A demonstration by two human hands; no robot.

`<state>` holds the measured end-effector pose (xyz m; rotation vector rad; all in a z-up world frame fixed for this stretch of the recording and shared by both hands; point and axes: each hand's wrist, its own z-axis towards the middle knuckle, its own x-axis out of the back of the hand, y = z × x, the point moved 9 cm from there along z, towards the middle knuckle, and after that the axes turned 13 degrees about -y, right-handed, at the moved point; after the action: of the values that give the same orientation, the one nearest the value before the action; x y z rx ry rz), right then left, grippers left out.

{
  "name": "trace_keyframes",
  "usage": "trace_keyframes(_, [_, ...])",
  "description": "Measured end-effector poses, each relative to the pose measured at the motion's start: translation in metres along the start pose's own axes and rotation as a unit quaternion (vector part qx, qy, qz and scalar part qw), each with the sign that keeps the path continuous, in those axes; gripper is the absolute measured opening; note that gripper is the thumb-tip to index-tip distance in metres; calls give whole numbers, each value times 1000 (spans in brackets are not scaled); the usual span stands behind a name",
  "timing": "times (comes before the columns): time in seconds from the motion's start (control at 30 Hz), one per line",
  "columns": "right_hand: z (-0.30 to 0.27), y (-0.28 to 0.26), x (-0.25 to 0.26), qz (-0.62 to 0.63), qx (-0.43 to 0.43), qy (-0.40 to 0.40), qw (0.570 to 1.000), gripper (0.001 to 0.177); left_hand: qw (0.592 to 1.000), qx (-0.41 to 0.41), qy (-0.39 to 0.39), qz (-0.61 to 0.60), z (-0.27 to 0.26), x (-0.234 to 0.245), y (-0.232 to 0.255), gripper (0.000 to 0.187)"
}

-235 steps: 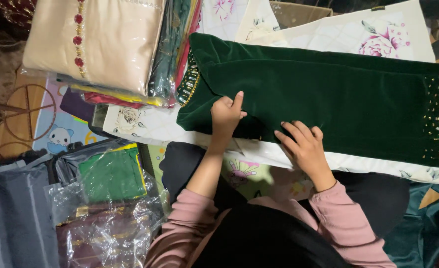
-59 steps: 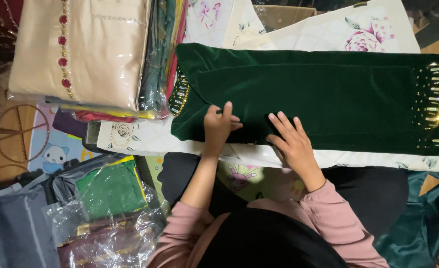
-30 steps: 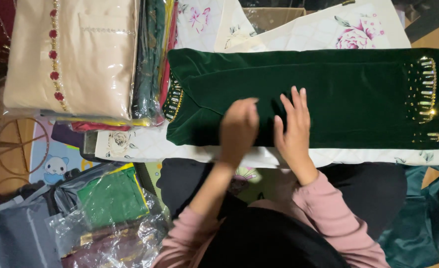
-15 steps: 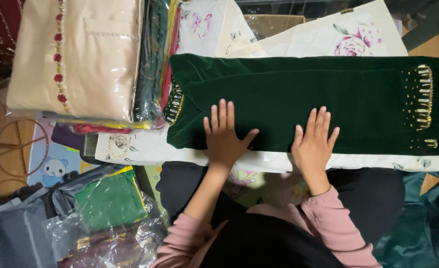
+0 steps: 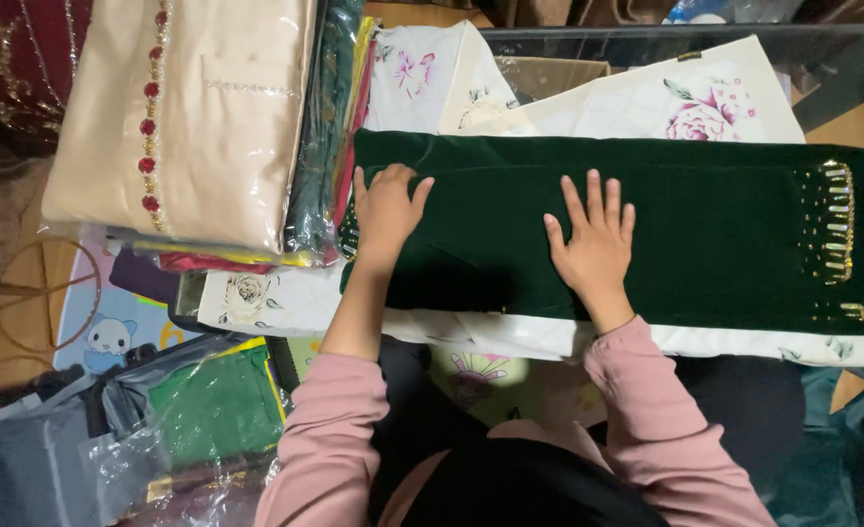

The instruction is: Smoothing and folding a green velvet garment with gold embroidery

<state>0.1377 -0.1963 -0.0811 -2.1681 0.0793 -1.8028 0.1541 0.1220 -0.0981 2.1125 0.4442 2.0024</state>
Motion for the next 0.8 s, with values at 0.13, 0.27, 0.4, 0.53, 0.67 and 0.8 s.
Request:
trace_keyframes(0.13, [1,12,0,18,-41,-35,998,67,997,5,71,27,-15,14,14,41])
trace_keyframes(0.27, [0,16,0,28,-52,-28,998,65,993,1,120,-9,-25,23,23,26])
trace_keyframes(0.4, [-15,11,6,85,-26,-12,996,61,985,-30,149,-78,-58,43,60,40])
trace_keyframes(0.53, [-40,11,6,63,0,-8,998,59,979,-129,149,-58,-96,37,134,48])
trace_keyframes(0.67, [-52,47,10,25,-43,4,999,58,989,-133,22,-58,-100,-14,152,57])
trace_keyframes(0.8, [-57,69,13,48,-55,11,997,59,993,-76,-36,-82,-110,-22,147,61])
